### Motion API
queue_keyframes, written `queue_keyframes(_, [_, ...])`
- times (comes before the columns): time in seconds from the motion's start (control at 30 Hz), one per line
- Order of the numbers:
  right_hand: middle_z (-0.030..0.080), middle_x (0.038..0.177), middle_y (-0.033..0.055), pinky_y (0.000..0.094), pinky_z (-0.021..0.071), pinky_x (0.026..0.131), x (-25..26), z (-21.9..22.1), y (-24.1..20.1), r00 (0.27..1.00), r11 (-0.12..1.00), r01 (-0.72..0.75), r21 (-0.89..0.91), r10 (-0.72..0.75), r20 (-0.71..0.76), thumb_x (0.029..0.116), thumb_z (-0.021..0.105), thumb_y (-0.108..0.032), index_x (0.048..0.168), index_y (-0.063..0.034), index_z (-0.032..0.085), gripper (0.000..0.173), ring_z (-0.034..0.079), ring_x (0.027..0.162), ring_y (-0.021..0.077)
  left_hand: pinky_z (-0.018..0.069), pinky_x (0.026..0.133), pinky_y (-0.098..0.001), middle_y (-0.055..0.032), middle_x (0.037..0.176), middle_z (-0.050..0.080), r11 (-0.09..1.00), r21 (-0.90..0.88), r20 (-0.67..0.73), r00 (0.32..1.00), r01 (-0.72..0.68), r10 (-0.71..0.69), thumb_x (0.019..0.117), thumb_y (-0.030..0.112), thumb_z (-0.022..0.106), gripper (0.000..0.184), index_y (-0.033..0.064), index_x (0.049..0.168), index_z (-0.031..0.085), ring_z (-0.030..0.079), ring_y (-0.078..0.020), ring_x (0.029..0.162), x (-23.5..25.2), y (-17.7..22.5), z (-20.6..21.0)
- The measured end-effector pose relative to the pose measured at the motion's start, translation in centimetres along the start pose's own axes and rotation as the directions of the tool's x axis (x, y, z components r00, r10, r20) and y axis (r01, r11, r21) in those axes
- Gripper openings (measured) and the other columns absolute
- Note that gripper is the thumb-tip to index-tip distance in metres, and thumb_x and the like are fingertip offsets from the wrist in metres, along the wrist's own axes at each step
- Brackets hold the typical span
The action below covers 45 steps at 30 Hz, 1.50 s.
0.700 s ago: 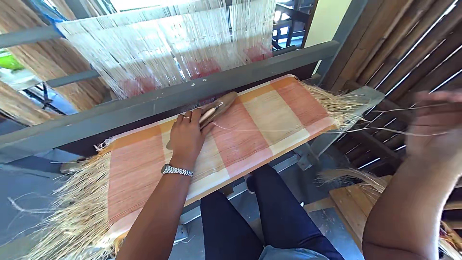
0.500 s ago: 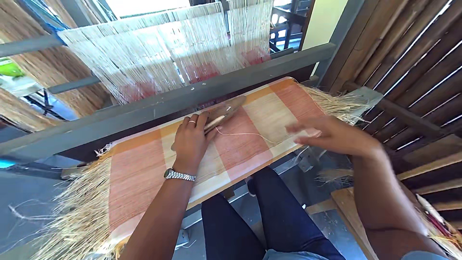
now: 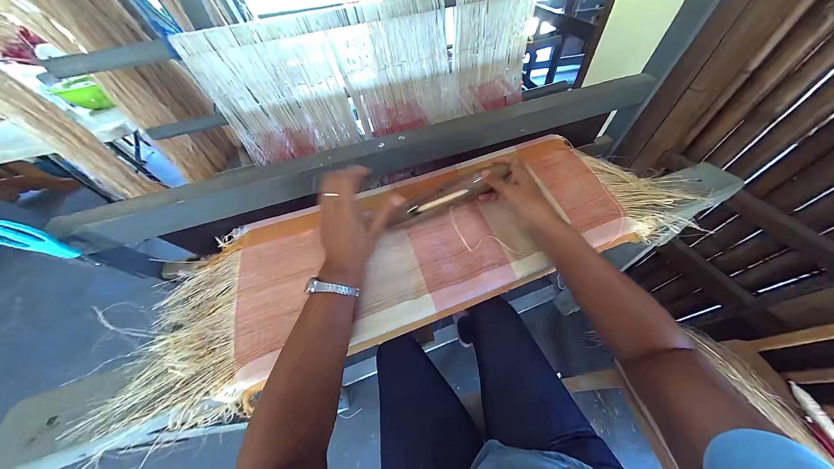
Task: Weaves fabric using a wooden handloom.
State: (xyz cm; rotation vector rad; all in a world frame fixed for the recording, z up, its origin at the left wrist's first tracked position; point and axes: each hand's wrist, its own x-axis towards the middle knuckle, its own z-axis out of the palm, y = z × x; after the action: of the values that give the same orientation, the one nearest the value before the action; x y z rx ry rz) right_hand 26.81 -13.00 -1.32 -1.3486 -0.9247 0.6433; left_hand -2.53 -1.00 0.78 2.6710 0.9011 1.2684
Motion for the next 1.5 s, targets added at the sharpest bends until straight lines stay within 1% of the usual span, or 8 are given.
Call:
queue_keyframes(0.13, [0.062, 0.126, 0.0171, 0.0435, 0.065, 0.078, 1.7, -7.0, 0.0, 0.983, 0.999, 0.008, 0.048, 0.001, -0.186, 0.1003, 0.067, -0.016, 0.149, -0.0057, 0.034, 0.06, 0.072, 0.093, 0.0264, 0.0392, 0.111, -0.0478, -0.035, 0.138, 0.044, 0.863, -0.148, -0.43, 0.754, 0.484, -0.496, 0.1059, 0.05, 0.047, 0.069, -0.0134, 0.132, 0.041, 0.046, -0.0402, 0.132, 0.0, -4.8, -3.7])
queue_keyframes(0.23, [0.059, 0.132, 0.02, 0.0441, 0.0654, 0.079, 2.5, -12.1, -0.4, 0.942, 1.0, -0.015, -0.001, 0.014, -0.335, 0.0995, 0.069, -0.019, 0.154, -0.006, 0.026, 0.071, 0.073, 0.096, 0.0284, 0.0367, 0.111, -0.0436, -0.0321, 0.139, 0.041, 0.738, -0.304, -0.442, 0.597, 0.602, -0.669, 0.1022, 0.057, 0.051, 0.073, -0.0106, 0.129, 0.044, 0.043, -0.0359, 0.132, 0.7, -7.8, -3.4])
queue_keyframes(0.67, [0.059, 0.127, 0.0188, 0.0393, 0.0661, 0.074, 8.4, -19.2, 0.2, 0.802, 0.994, -0.022, 0.105, 0.081, -0.592, 0.1025, 0.064, -0.016, 0.154, -0.0065, 0.023, 0.066, 0.074, 0.085, 0.0253, 0.0434, 0.108, -0.0452, -0.0183, 0.152, 0.043, 0.602, -0.431, -0.062, 0.643, 0.673, -0.763, 0.0921, 0.066, 0.061, 0.098, 0.0069, 0.159, 0.02, 0.05, -0.0233, 0.132, 10.2, -17.3, -2.9])
queue_keyframes(1.03, [0.054, 0.132, 0.0253, 0.042, 0.0665, 0.069, 16.7, -23.9, 1.1, 0.474, 0.987, 0.145, 0.072, -0.005, -0.881, 0.0989, 0.067, -0.011, 0.154, -0.0041, 0.022, 0.072, 0.073, 0.091, 0.031, 0.046, 0.096, -0.0434, -0.0145, 0.114, 0.056, 0.74, -0.267, -0.162, 0.729, 0.617, -0.665, 0.0935, 0.072, 0.054, 0.08, -0.0007, 0.125, 0.05, 0.056, -0.0185, 0.103, 11.2, -18.4, -2.9])
queue_keyframes(1.23, [0.057, 0.126, 0.0259, 0.0417, 0.0657, 0.067, 19.7, -22.1, 2.8, 0.545, 0.978, 0.102, 0.181, 0.097, -0.832, 0.0999, 0.063, -0.008, 0.156, -0.0045, 0.017, 0.073, 0.073, 0.084, 0.031, 0.0499, 0.091, -0.0228, 0.0044, 0.101, 0.067, 0.789, -0.368, -0.145, 0.808, 0.492, -0.571, 0.11, 0.047, 0.035, 0.053, 0.0024, 0.11, 0.064, 0.062, 0.0023, 0.092, 9.6, -21.8, -5.2])
queue_keyframes(1.33, [0.054, 0.129, 0.0265, 0.0405, 0.066, 0.065, 20.8, -20.5, 3.2, 0.609, 0.967, 0.058, 0.249, 0.164, -0.776, 0.0993, 0.064, -0.007, 0.156, -0.0045, 0.015, 0.075, 0.073, 0.082, 0.0308, 0.0495, 0.086, -0.0216, 0.0058, 0.099, 0.066, 0.763, -0.357, -0.231, 0.741, 0.538, -0.631, 0.1092, 0.051, 0.035, 0.055, 0.0049, 0.113, 0.063, 0.061, 0.0034, 0.088, 8.5, -23.5, -6.0])
queue_keyframes(1.43, [0.057, 0.129, 0.0243, 0.0401, 0.0648, 0.071, 20.9, -17.9, 3.1, 0.74, 0.959, -0.028, 0.283, 0.21, -0.639, 0.1013, 0.062, -0.011, 0.153, 0.0007, 0.025, 0.064, 0.072, 0.089, 0.0296, 0.0481, 0.096, -0.0447, -0.0129, 0.135, 0.056, 0.58, -0.301, -0.174, 0.554, 0.757, -0.814, 0.0959, 0.08, 0.031, 0.089, 0.0108, 0.151, 0.042, 0.058, -0.0187, 0.114, 7.8, -24.1, -6.9])
queue_keyframes(1.5, [0.063, 0.131, 0.0172, 0.0356, 0.0605, 0.087, 20.3, -15.9, 2.3, 0.903, 0.971, -0.172, 0.167, 0.223, -0.368, 0.1067, 0.057, -0.029, 0.146, 0.0007, 0.044, 0.05, 0.07, 0.105, 0.0228, 0.0449, 0.097, -0.0627, -0.0211, 0.15, 0.046, 0.441, -0.369, -0.065, 0.45, 0.818, -0.89, 0.0867, 0.091, 0.028, 0.103, 0.0149, 0.156, 0.034, 0.053, -0.0362, 0.129, 7.4, -23.1, -7.1])
